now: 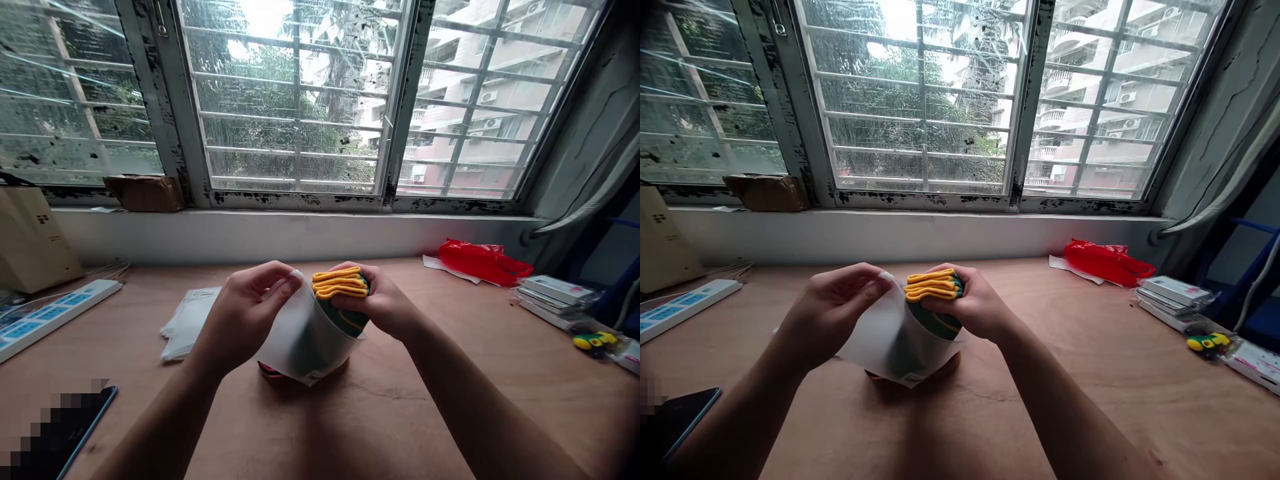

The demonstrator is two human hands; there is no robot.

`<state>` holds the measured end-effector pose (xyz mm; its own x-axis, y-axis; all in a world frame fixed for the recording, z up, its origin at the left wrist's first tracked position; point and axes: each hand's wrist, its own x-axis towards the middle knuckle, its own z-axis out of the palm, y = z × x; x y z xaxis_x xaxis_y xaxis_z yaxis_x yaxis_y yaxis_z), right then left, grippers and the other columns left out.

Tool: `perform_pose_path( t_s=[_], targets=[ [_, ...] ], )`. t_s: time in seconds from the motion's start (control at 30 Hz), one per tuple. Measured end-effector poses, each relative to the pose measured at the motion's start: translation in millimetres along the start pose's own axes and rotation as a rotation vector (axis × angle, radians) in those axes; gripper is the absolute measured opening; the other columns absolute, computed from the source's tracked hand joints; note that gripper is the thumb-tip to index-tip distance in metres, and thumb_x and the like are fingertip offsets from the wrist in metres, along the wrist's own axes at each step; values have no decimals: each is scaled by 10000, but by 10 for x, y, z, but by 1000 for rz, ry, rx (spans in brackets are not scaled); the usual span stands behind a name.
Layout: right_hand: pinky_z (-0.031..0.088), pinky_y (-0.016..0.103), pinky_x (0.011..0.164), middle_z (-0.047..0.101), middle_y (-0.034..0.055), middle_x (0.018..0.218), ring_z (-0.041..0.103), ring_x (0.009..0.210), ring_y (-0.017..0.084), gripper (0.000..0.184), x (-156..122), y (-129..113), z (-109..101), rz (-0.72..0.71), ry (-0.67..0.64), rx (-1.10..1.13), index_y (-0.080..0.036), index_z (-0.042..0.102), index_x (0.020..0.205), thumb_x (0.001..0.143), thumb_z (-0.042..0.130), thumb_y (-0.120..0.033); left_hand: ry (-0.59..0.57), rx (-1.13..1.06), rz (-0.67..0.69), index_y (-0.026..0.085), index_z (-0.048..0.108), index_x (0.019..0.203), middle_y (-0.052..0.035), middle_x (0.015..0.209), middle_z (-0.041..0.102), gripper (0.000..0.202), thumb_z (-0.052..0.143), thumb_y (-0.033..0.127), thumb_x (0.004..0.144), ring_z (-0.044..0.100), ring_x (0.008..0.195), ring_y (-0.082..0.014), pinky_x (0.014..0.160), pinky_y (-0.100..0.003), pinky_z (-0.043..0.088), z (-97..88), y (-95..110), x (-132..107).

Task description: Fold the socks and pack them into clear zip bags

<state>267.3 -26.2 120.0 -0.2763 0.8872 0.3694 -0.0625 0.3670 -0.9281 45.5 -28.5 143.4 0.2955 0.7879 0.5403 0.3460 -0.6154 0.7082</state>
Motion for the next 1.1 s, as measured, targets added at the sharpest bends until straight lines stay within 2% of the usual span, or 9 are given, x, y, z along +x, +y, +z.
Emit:
perform_pose_path(
  t_s=[0.13, 0.27, 0.47, 0.7, 0.83, 1.0, 1.1],
  targets=[
    [540, 325, 814, 725, 43, 928, 674, 881, 207, 418, -24, -26, 16, -17, -92, -89, -168, 701, 1006, 637, 863, -276, 4, 58, 26, 201, 731, 856, -9, 789, 745, 266, 622, 443, 879, 672, 735, -174, 647, -220, 479, 12, 21, -10],
    [517, 286, 755, 705, 36, 899, 649, 841, 190, 324, -67, -84, 57, -50, -94, -241, -158, 689, 957, 678, 831, -241, 41, 146, 37, 224, 747, 880, 1, 845, 761, 254, 628, 448, 878, 689, 793, -180, 694, -221, 488, 31, 10, -20],
    [519, 291, 780, 686, 19, 935, 646, 866, 182, 447, -74, -99, 62, 44, -253, -139, -183, 639, 1043, 654, 846, -260, 42, 144, 56, 235, 756, 927, 7, 902, 775, 231, 627, 423, 889, 707, 845, -187, 752, -227, 506, 67, 14, -34],
    [508, 271, 702, 665, 18, 856, 614, 767, 157, 330, -40, -30, 197, 80, -8, -165, -174, 636, 963, 758, 749, -406, 52, 189, 129, 239, 783, 958, 6, 913, 780, 220, 642, 393, 888, 712, 828, -182, 743, -224, 515, 112, 87, -62],
    [469, 228, 623, 600, -38, 764, 561, 697, 126, 380, -78, -68, 254, 16, 6, -245, -211, 524, 928, 681, 805, -283, 77, 148, 140, 249, 784, 972, -2, 933, 774, 215, 656, 395, 880, 709, 823, -177, 719, -229, 524, 106, 64, -59],
    [415, 181, 548, 532, -78, 743, 513, 631, 90, 469, -113, -81, 258, -20, -150, -61, -256, 386, 1075, 743, 693, -131, 108, 160, 157, 267, 787, 917, 14, 923, 768, 156, 680, 366, 864, 707, 832, -165, 718, -221, 528, 91, 63, -48],
    [435, 186, 571, 546, -68, 768, 529, 636, 87, 673, -118, -68, 268, -70, -205, 5, -271, 325, 1301, 757, 680, -96, 100, 143, 181, 259, 786, 890, 11, 934, 767, 142, 684, 352, 860, 707, 856, -167, 729, -218, 537, 85, 80, -54]
  ],
)
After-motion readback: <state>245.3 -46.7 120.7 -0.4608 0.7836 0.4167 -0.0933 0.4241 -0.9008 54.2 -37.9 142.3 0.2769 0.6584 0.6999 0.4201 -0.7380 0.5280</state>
